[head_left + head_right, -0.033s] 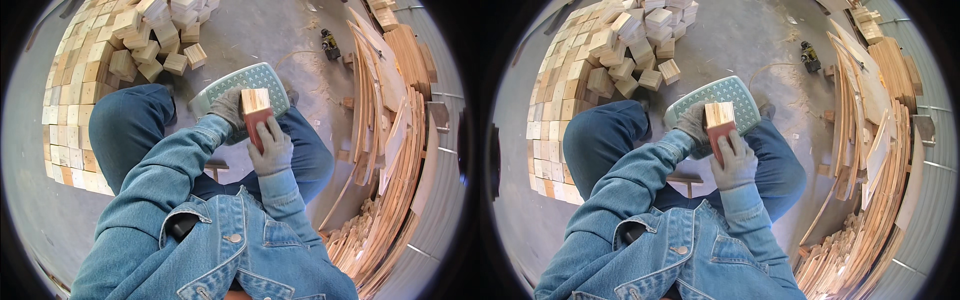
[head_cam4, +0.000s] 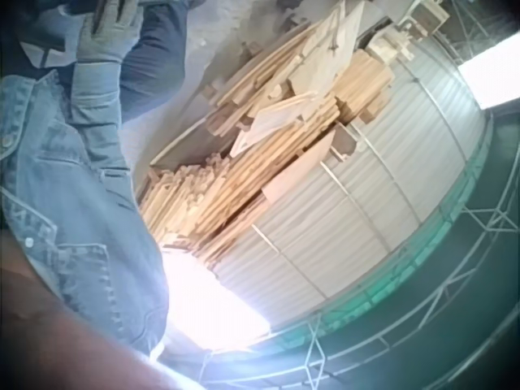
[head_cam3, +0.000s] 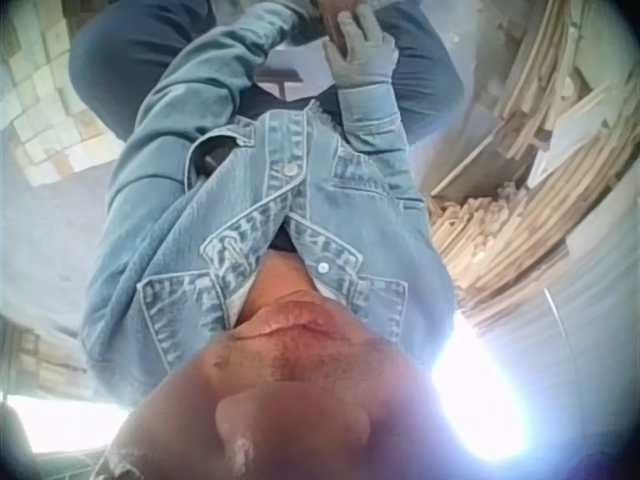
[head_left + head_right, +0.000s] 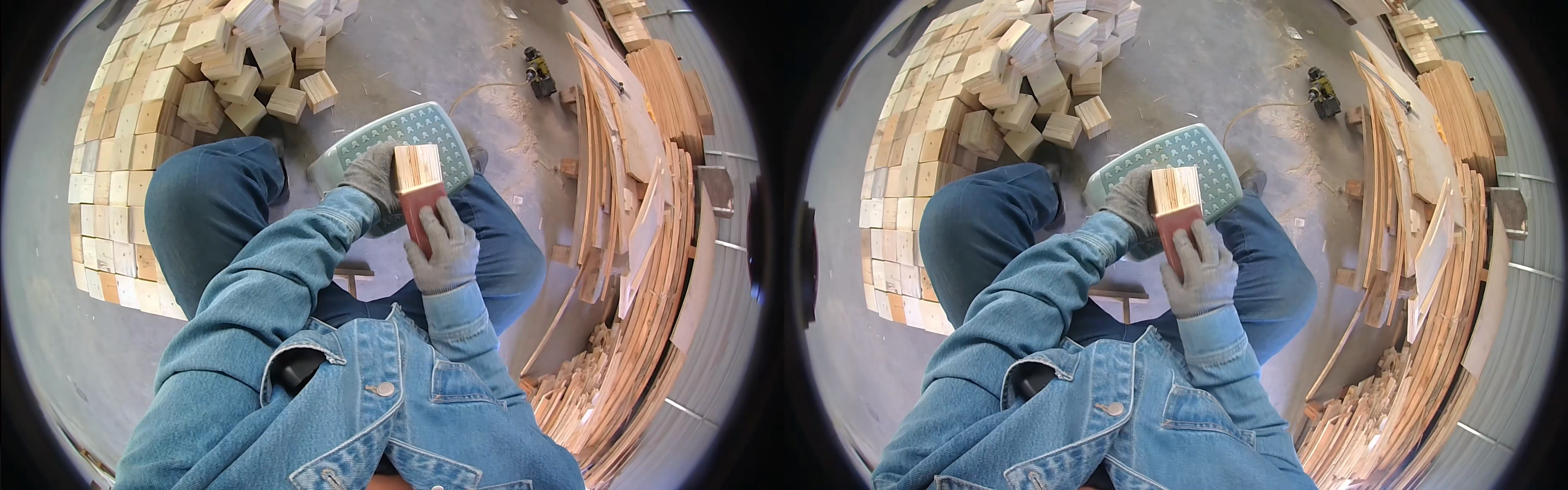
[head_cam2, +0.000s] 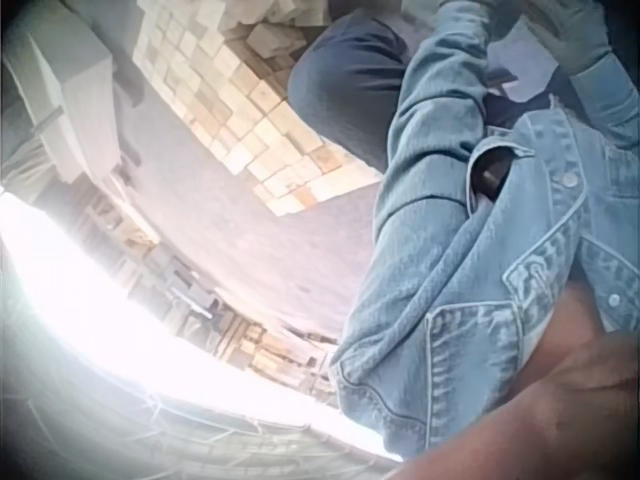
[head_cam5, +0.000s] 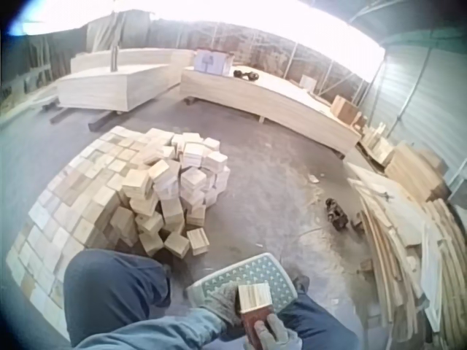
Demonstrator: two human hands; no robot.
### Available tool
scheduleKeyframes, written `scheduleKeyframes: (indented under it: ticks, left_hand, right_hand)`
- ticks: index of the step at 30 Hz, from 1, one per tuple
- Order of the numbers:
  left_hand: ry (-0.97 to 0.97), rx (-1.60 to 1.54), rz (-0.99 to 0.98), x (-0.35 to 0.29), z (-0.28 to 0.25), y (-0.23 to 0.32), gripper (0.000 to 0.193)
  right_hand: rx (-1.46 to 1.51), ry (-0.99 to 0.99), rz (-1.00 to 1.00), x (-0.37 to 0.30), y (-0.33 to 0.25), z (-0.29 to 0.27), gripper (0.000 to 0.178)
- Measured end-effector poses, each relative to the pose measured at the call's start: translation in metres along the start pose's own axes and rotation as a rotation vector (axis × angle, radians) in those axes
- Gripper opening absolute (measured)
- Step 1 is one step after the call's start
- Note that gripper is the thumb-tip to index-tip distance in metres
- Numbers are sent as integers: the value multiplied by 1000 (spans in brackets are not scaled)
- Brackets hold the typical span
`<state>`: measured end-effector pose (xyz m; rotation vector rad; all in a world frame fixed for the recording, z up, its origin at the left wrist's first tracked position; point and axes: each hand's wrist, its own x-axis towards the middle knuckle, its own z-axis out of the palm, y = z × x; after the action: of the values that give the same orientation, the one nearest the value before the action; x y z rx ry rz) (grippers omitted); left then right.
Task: The person sits on a low stool and sands small wooden blocks using a red sanding block. They repeatedly pick up blocks from a pile, sand them, and place them back down.
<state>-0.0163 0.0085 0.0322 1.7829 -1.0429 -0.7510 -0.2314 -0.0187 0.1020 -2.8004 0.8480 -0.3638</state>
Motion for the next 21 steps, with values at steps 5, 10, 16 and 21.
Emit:
scheduleKeyframes:
  ticks: [5,10,16,21]
  left_hand:
    - [12,-25,19,-3,-5,-1,69]
    - [33,-3,-8,-8,-15,15,71]
    - [39,91,-18,1,2,-5,71]
    - [-31,-3,-31,-2,-8,8,74]
  right_hand:
    - [8,89,-56,4,-1,6,59]
    - [-30,120,-4,84,3,28,56]
    - [-64,76,68,133,15,43,58]
    - [-54,67,17,77,5,20,62]
